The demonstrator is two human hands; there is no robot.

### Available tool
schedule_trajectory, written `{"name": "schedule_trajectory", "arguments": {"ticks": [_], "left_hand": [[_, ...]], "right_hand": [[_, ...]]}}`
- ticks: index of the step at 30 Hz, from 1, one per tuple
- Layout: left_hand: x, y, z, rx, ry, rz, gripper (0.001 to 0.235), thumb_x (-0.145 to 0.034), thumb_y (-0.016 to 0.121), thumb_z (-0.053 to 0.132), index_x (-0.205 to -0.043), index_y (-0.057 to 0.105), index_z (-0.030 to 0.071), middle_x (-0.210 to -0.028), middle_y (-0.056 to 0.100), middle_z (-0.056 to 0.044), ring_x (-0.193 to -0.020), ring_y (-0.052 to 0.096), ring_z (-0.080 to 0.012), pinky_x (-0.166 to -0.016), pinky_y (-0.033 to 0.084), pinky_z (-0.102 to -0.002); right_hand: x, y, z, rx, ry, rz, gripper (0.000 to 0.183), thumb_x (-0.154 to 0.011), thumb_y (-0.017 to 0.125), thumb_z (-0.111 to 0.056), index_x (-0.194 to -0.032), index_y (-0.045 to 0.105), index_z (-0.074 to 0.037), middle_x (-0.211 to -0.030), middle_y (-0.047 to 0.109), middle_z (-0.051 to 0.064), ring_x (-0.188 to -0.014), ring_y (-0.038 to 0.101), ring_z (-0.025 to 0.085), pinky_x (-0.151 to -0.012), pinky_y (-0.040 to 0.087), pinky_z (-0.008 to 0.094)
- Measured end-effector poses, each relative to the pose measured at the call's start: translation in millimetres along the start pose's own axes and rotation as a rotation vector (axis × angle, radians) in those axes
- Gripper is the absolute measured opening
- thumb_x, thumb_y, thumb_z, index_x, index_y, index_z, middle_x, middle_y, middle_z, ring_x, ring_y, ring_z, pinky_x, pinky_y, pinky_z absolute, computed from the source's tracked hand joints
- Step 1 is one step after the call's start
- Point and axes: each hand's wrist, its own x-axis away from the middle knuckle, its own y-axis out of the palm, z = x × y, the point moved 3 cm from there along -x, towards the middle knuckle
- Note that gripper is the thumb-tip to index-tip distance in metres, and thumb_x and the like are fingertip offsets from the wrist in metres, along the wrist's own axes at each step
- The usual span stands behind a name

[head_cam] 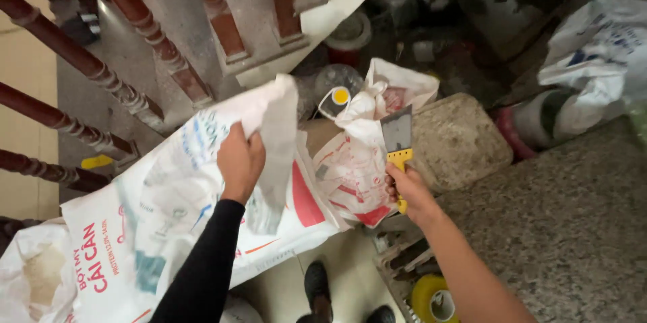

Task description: Scraping a granite countertop, washing hands, and checking a baking oven and dough mixer.

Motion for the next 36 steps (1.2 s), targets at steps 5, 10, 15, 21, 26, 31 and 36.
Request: {"name": "schedule_trajectory", "arguments": {"ticks": [5, 10, 15, 21, 26, 31, 36], "left_hand": [[-31.1, -31.7, 121.5, 0.471, 0.169, 0.03, 0.025, -0.092, 0.057, 0.011, -0.112, 0.061, -0.003, -0.097, 0.07, -0.023, -0.09, 0.065, -0.0385, -0.079, 0.051, -0.046], [-23.1, -42.4, 199.1, 1.013, 0.007, -0.167, 0.038, -0.089, 0.055, 0.007, -0.126, 0.059, 0.001, -0.104, 0.067, -0.005, -0.086, 0.058, -0.0129, -0.073, 0.049, -0.031], [-4.2, 30.1, 135.5, 0.964, -0.171, -0.224, 0.036, -0.088, 0.058, 0.006, -0.124, 0.059, 0.002, -0.104, 0.068, -0.005, -0.085, 0.062, -0.0089, -0.074, 0.052, -0.024], [80.7, 110.2, 23.3, 0.864, -0.514, -0.326, 0.048, -0.083, 0.058, 0.006, -0.131, 0.058, 0.003, -0.107, 0.068, -0.008, -0.088, 0.063, -0.0185, -0.072, 0.053, -0.032], [124.5, 113.4, -20.8, 1.014, -0.75, -0.297, 0.057, -0.08, 0.054, 0.003, -0.136, 0.047, 0.008, -0.114, 0.065, -0.007, -0.095, 0.065, -0.0199, -0.073, 0.057, -0.033], [132.9, 79.9, -41.0, 0.938, -0.955, -0.273, 0.04, -0.087, 0.057, 0.006, -0.126, 0.049, 0.0, -0.113, 0.062, -0.015, -0.092, 0.065, -0.0255, -0.067, 0.057, -0.039], [127.9, 51.8, -45.5, 0.902, -0.915, -0.164, 0.026, -0.087, 0.058, 0.008, -0.111, 0.05, 0.002, -0.095, 0.06, -0.01, -0.079, 0.06, -0.0212, -0.06, 0.053, -0.038]], "right_hand": [[6.8, -40.8, -44.0, 0.034, -0.109, 0.1, 0.024, -0.096, 0.066, -0.033, -0.09, 0.058, -0.011, -0.072, 0.054, 0.0, -0.051, 0.045, 0.011, -0.046, 0.038, 0.031], [24.4, -74.7, -87.6, 0.09, -0.176, 0.253, 0.033, -0.092, 0.069, -0.042, -0.097, 0.067, -0.009, -0.079, 0.058, -0.002, -0.05, 0.044, 0.008, -0.045, 0.04, 0.029], [45.7, -70.9, -112.4, 0.072, -0.348, 0.215, 0.045, -0.087, 0.071, -0.05, -0.105, 0.072, -0.009, -0.085, 0.067, 0.001, -0.047, 0.042, 0.008, -0.042, 0.036, 0.028], [3.9, -40.9, -74.3, 0.427, -0.565, 0.182, 0.058, -0.083, 0.085, -0.055, -0.102, 0.074, -0.002, -0.086, 0.071, 0.006, -0.074, 0.063, 0.012, -0.067, 0.053, 0.03], [-7.6, 33.7, -18.1, 0.913, -0.379, 0.23, 0.064, -0.072, 0.085, -0.059, -0.095, 0.073, 0.0, -0.086, 0.073, 0.019, -0.082, 0.071, 0.033, -0.077, 0.055, 0.043], [-7.9, 105.1, 20.7, 0.876, -0.706, 0.162, 0.067, -0.071, 0.086, -0.059, -0.095, 0.07, 0.001, -0.093, 0.071, 0.023, -0.093, 0.067, 0.039, -0.079, 0.054, 0.048], [28.5, 162.6, -12.4, 1.022, -0.603, 0.035, 0.051, -0.073, 0.085, -0.047, -0.095, 0.067, -0.005, -0.102, 0.066, 0.017, -0.093, 0.066, 0.04, -0.077, 0.053, 0.05]]}}
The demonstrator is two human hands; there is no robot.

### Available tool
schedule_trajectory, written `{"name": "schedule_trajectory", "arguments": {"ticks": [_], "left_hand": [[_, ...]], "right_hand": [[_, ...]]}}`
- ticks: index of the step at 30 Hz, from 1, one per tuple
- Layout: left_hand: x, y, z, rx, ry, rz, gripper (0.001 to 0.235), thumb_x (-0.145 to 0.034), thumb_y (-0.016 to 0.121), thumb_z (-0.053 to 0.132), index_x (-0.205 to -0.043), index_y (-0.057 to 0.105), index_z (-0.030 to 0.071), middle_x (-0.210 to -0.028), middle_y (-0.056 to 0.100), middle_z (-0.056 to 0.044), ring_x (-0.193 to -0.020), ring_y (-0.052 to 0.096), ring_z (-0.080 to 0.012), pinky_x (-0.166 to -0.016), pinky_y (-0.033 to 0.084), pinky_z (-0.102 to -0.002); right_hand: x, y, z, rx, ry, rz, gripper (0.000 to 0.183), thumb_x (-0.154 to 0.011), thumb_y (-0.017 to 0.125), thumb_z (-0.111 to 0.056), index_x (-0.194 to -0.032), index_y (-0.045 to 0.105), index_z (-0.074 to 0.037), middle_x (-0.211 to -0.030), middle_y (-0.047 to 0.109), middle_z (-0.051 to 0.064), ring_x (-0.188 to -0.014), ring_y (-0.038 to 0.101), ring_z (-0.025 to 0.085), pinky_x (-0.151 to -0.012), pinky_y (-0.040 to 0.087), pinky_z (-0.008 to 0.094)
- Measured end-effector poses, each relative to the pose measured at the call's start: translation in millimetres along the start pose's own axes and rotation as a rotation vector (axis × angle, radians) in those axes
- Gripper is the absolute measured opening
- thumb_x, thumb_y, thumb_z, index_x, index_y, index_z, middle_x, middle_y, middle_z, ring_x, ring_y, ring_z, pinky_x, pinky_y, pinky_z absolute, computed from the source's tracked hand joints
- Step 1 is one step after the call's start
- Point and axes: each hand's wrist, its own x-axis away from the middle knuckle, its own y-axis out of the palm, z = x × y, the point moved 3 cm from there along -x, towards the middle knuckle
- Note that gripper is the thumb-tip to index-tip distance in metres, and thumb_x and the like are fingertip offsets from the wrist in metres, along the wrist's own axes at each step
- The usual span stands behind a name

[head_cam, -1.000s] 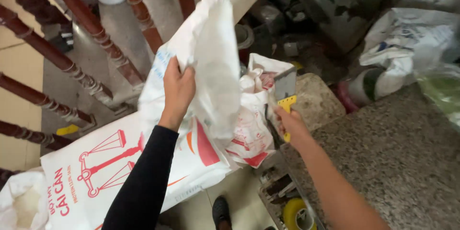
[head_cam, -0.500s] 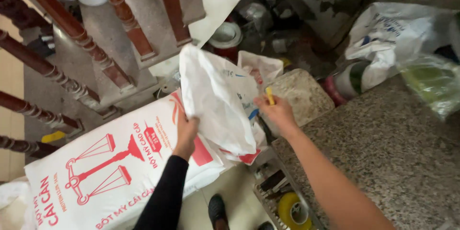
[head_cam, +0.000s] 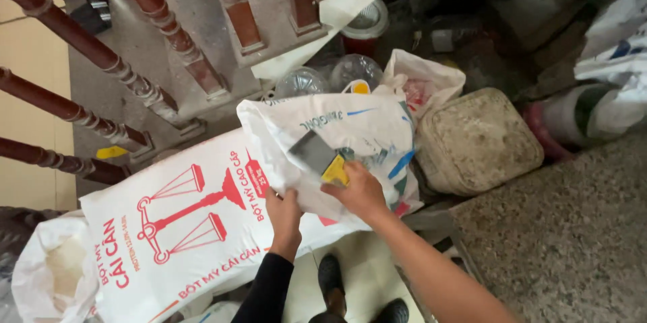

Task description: Scraping a granite countertop, washing hands, and checking a baking oven and dough mixer.

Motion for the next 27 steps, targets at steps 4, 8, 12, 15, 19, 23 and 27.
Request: {"name": "schedule_trajectory", "arguments": {"ticks": [4, 8, 12, 15, 19, 23, 27], "left_hand": [[1.3, -6.6, 15.5, -0.031, 0.161, 0.045, 0.019, -0.089, 0.061, 0.008, -0.101, 0.05, -0.002, -0.087, 0.055, -0.009, -0.074, 0.051, -0.0172, -0.06, 0.045, -0.035], [25.8, -0.5, 58.9, 0.028, 0.35, 0.048, 0.018, -0.088, 0.061, 0.008, -0.099, 0.05, 0.0, -0.086, 0.054, -0.005, -0.073, 0.047, -0.0108, -0.063, 0.043, -0.029], [44.5, 9.1, 85.2, 0.061, 0.42, 0.015, 0.021, -0.087, 0.061, 0.007, -0.103, 0.05, 0.0, -0.087, 0.055, -0.004, -0.074, 0.047, -0.0103, -0.063, 0.044, -0.029], [32.9, 18.5, 71.2, 0.028, 0.33, -0.006, 0.021, -0.088, 0.06, 0.008, -0.105, 0.051, 0.001, -0.085, 0.055, -0.005, -0.07, 0.049, -0.0119, -0.059, 0.045, -0.031], [47.8, 31.9, 53.3, -0.009, 0.273, -0.051, 0.023, -0.089, 0.064, 0.011, -0.103, 0.049, 0.001, -0.082, 0.056, -0.006, -0.066, 0.053, -0.0136, -0.055, 0.047, -0.033], [68.4, 36.0, 43.6, -0.131, 0.338, -0.093, 0.028, -0.09, 0.068, 0.013, -0.101, 0.047, -0.002, -0.079, 0.057, -0.01, -0.065, 0.054, -0.0164, -0.056, 0.048, -0.034], [109.9, 32.7, 79.0, -0.08, 0.417, -0.134, 0.031, -0.09, 0.068, 0.014, -0.108, 0.049, -0.004, -0.086, 0.063, -0.01, -0.071, 0.059, -0.0161, -0.062, 0.051, -0.033]], "right_hand": [[-9.2, -0.8, -7.2, 0.076, -0.148, 0.048, 0.036, -0.076, 0.079, -0.031, -0.098, 0.066, -0.006, -0.1, 0.067, 0.015, -0.092, 0.066, 0.04, -0.076, 0.053, 0.05], [-19.2, -30.3, -29.5, 0.039, -0.212, 0.131, 0.029, -0.08, 0.076, -0.026, -0.096, 0.064, -0.005, -0.097, 0.068, 0.016, -0.092, 0.066, 0.041, -0.076, 0.053, 0.051], [-26.9, -71.4, -48.3, 0.088, -0.264, 0.199, 0.031, -0.078, 0.077, -0.028, -0.095, 0.065, -0.005, -0.098, 0.069, 0.017, -0.091, 0.066, 0.043, -0.075, 0.052, 0.052], [-40.8, -86.2, -35.5, 0.136, -0.189, 0.218, 0.03, -0.081, 0.074, -0.027, -0.1, 0.065, -0.006, -0.102, 0.07, 0.018, -0.091, 0.066, 0.044, -0.074, 0.051, 0.054], [-49.4, -78.0, 12.4, 0.217, -0.015, 0.126, 0.029, -0.086, 0.073, -0.033, -0.1, 0.066, -0.009, -0.098, 0.072, 0.017, -0.094, 0.068, 0.041, -0.079, 0.052, 0.054], [-39.9, -78.1, 10.9, 0.161, -0.141, 0.228, 0.028, -0.084, 0.073, -0.026, -0.102, 0.064, -0.007, -0.097, 0.071, 0.018, -0.093, 0.067, 0.042, -0.076, 0.052, 0.054], [-23.6, -84.3, -41.0, 0.133, -0.304, 0.163, 0.028, -0.081, 0.074, -0.023, -0.1, 0.063, -0.006, -0.099, 0.071, 0.017, -0.093, 0.067, 0.042, -0.075, 0.052, 0.053]]}}
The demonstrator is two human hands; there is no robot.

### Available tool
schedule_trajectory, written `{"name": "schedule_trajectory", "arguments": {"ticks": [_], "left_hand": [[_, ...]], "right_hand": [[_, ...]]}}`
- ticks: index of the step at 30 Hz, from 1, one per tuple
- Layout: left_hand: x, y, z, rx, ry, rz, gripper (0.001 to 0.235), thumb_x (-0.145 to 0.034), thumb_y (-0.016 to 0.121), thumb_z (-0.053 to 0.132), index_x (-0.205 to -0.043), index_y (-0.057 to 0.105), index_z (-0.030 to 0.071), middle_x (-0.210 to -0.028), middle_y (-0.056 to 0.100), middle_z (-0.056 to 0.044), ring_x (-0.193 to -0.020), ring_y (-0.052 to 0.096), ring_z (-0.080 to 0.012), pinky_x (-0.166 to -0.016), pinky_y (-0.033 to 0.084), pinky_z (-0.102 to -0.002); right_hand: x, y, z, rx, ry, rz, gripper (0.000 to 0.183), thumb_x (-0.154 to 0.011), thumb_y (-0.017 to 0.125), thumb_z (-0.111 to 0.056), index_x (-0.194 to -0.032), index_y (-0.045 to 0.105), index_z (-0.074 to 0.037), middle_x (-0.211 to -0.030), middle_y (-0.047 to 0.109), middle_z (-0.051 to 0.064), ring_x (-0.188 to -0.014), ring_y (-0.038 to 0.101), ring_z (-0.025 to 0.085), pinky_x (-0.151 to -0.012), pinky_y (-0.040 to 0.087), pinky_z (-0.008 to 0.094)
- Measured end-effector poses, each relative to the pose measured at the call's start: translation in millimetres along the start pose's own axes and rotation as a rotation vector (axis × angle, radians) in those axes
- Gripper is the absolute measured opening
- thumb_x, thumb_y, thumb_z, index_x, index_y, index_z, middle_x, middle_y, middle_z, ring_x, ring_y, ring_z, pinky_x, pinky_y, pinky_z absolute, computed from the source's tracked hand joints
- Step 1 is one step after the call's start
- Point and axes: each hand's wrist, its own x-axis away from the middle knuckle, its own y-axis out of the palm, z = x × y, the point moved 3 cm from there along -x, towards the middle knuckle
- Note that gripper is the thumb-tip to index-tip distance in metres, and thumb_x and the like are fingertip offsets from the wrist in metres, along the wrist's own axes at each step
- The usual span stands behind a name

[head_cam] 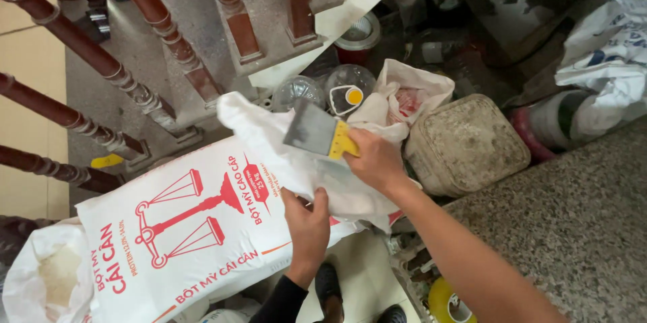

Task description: Scraping a granite countertop, washing hands, and checking a baking oven and dough mixer.

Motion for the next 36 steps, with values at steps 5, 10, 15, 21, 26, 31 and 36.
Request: {"name": "schedule_trajectory", "arguments": {"ticks": [5, 10, 15, 21, 26, 31, 36], "left_hand": [[-14.9, 9.0, -3.1, 0.094, -0.05, -0.053, 0.035, -0.09, 0.065, 0.014, -0.116, 0.048, -0.001, -0.094, 0.067, -0.009, -0.076, 0.064, -0.0165, -0.064, 0.054, -0.032], [-43.2, 15.0, -92.3, 0.12, -0.324, -0.143, 0.036, -0.09, 0.063, 0.014, -0.119, 0.045, 0.003, -0.094, 0.063, -0.009, -0.074, 0.064, -0.017, -0.056, 0.055, -0.033], [-59.7, -16.9, -158.7, -0.085, -0.346, -0.111, 0.035, -0.092, 0.06, 0.011, -0.121, 0.048, -0.002, -0.097, 0.066, -0.017, -0.071, 0.068, -0.0219, -0.052, 0.059, -0.036], [-63.8, -47.8, -123.3, -0.233, -0.334, -0.097, 0.044, -0.088, 0.059, 0.011, -0.127, 0.043, -0.003, -0.088, 0.073, -0.025, -0.058, 0.073, -0.0285, -0.049, 0.059, -0.038], [-72.9, -59.4, -143.7, -0.53, -0.348, -0.144, 0.053, -0.089, 0.059, 0.015, -0.134, 0.041, -0.005, -0.088, 0.073, -0.024, -0.055, 0.072, -0.0312, -0.051, 0.059, -0.039], [-86.1, -91.6, -169.9, -0.649, -0.454, -0.151, 0.07, -0.086, 0.059, 0.016, -0.148, 0.031, -0.002, -0.091, 0.074, -0.024, -0.061, 0.074, -0.0367, -0.058, 0.062, -0.043], [-93.4, -91.5, -193.1, -0.732, -0.107, -0.154, 0.097, -0.082, 0.075, 0.023, -0.155, 0.018, -0.005, -0.129, 0.055, -0.035, -0.118, 0.056, -0.0468, -0.101, 0.046, -0.05]], "right_hand": [[-7.9, 14.1, 27.2, -0.03, 0.064, -0.02, 0.028, -0.084, 0.075, -0.026, -0.1, 0.064, -0.006, -0.099, 0.071, 0.017, -0.096, 0.067, 0.042, -0.078, 0.052, 0.053], [-0.7, 21.6, 103.1, 0.131, 0.265, -0.011, 0.032, -0.084, 0.074, -0.03, -0.108, 0.066, -0.01, -0.1, 0.071, 0.018, -0.094, 0.067, 0.042, -0.078, 0.052, 0.055], [8.4, -12.4, 128.8, 0.324, 0.321, 0.221, 0.032, -0.085, 0.075, -0.025, -0.108, 0.062, -0.007, -0.104, 0.069, 0.017, -0.095, 0.066, 0.043, -0.077, 0.051, 0.055], [-1.7, -28.9, 116.6, 0.269, 0.249, 0.462, 0.032, -0.088, 0.071, -0.018, -0.113, 0.056, -0.005, -0.113, 0.065, 0.018, -0.093, 0.066, 0.042, -0.076, 0.052, 0.054], [14.5, 42.3, 108.5, 0.279, 0.162, 0.144, 0.031, -0.085, 0.071, -0.021, -0.11, 0.059, -0.006, -0.107, 0.067, 0.017, -0.096, 0.066, 0.043, -0.078, 0.052, 0.055], [28.7, 80.1, 123.0, 0.2, 0.419, -0.009, 0.035, -0.083, 0.071, -0.025, -0.112, 0.062, -0.009, -0.109, 0.071, 0.018, -0.097, 0.067, 0.043, -0.081, 0.051, 0.056], [21.1, 74.6, 124.4, 0.128, 0.518, 0.028, 0.05, -0.081, 0.077, -0.039, -0.114, 0.062, -0.006, -0.109, 0.071, 0.022, -0.101, 0.067, 0.044, -0.083, 0.053, 0.054]]}}
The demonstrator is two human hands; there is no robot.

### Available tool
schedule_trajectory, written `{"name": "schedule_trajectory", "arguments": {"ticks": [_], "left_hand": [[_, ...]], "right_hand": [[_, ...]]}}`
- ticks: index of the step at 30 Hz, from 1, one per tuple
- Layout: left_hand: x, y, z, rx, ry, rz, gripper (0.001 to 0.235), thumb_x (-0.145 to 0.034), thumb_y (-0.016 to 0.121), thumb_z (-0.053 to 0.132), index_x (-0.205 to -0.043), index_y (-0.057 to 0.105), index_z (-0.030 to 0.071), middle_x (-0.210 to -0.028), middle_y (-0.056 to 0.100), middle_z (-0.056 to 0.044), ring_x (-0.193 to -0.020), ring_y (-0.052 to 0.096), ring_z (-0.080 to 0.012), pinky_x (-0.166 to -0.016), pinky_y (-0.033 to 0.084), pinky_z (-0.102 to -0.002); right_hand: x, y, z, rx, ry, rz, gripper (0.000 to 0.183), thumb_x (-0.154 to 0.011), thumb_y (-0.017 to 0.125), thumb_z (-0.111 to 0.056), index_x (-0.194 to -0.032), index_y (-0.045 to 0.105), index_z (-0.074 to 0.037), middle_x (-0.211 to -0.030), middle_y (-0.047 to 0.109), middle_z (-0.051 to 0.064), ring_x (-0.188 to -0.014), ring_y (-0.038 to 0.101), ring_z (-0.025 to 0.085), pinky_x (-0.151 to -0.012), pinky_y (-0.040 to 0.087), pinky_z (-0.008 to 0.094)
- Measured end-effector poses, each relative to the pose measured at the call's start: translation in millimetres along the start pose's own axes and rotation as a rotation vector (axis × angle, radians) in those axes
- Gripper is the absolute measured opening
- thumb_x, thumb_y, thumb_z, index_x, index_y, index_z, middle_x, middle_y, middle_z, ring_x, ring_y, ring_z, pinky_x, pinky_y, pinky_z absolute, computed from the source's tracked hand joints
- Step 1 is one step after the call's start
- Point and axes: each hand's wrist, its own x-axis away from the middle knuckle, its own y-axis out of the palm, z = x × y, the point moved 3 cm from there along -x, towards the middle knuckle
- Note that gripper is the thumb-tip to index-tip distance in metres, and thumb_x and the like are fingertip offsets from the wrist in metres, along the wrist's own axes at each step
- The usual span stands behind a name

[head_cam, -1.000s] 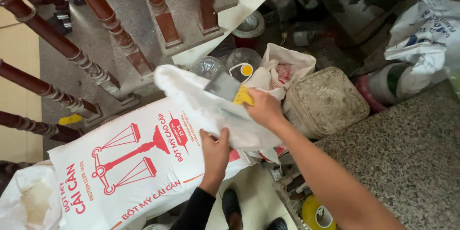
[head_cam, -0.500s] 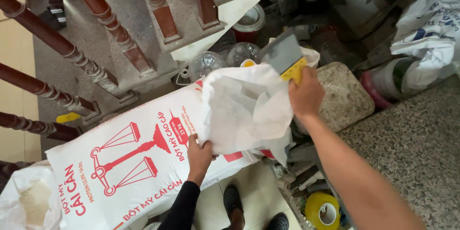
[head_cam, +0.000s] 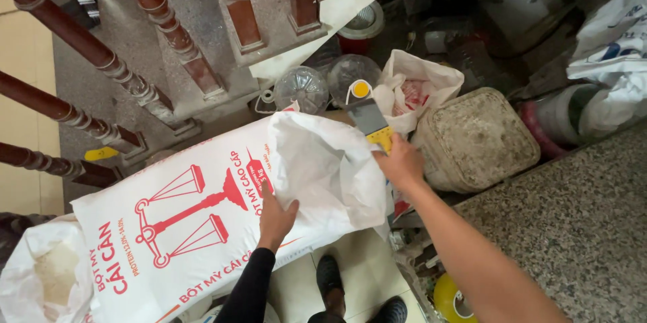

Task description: Scraping a granite countertop, washing hands, and checking a baking oven and dough mixer.

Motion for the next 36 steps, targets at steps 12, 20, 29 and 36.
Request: {"name": "schedule_trajectory", "arguments": {"ticks": [12, 20, 29, 36], "left_hand": [[44.4, -51.6, 116.9, 0.014, 0.448, 0.445, 0.09, -0.086, 0.078, 0.023, -0.154, 0.028, -0.007, -0.158, 0.027, -0.034, -0.148, 0.024, -0.049, -0.121, 0.022, -0.056], [83.7, 17.4, 251.3, 0.333, 0.741, -0.162, 0.056, -0.091, 0.07, 0.013, -0.143, 0.049, 0.004, -0.135, 0.063, -0.02, -0.119, 0.065, -0.0357, -0.102, 0.052, -0.041], [224.5, 154.6, 357.0, 0.227, 1.055, -0.465, 0.072, -0.082, 0.067, 0.004, -0.148, 0.038, -0.003, -0.137, 0.057, -0.028, -0.125, 0.054, -0.0454, -0.102, 0.046, -0.049], [393.8, 260.9, 385.9, 0.096, 1.121, -0.763, 0.073, -0.074, 0.066, -0.001, -0.143, 0.043, 0.001, -0.13, 0.06, -0.023, -0.12, 0.054, -0.0447, -0.099, 0.044, -0.051]], "right_hand": [[32.8, 20.3, -6.6, -0.214, -0.125, 0.047, 0.049, -0.092, 0.072, -0.04, -0.118, 0.056, -0.001, -0.108, 0.069, 0.025, -0.101, 0.066, 0.046, -0.084, 0.052, 0.051], [38.9, -22.7, 28.9, -1.027, 0.061, -0.035, 0.035, -0.107, 0.048, -0.039, -0.117, 0.06, -0.008, -0.112, 0.067, 0.008, -0.105, 0.065, 0.021, -0.093, 0.052, 0.036], [165.0, -202.1, 139.1, -1.296, 0.223, 0.067, 0.054, -0.106, 0.038, -0.049, -0.146, 0.047, -0.014, -0.133, 0.058, 0.003, -0.124, 0.056, 0.016, -0.101, 0.049, 0.037], [302.7, -272.1, 303.6, -0.968, 0.651, 0.15, 0.065, -0.101, 0.042, -0.061, -0.147, 0.052, -0.016, -0.14, 0.058, 0.001, -0.133, 0.051, 0.016, -0.106, 0.044, 0.038]]}}
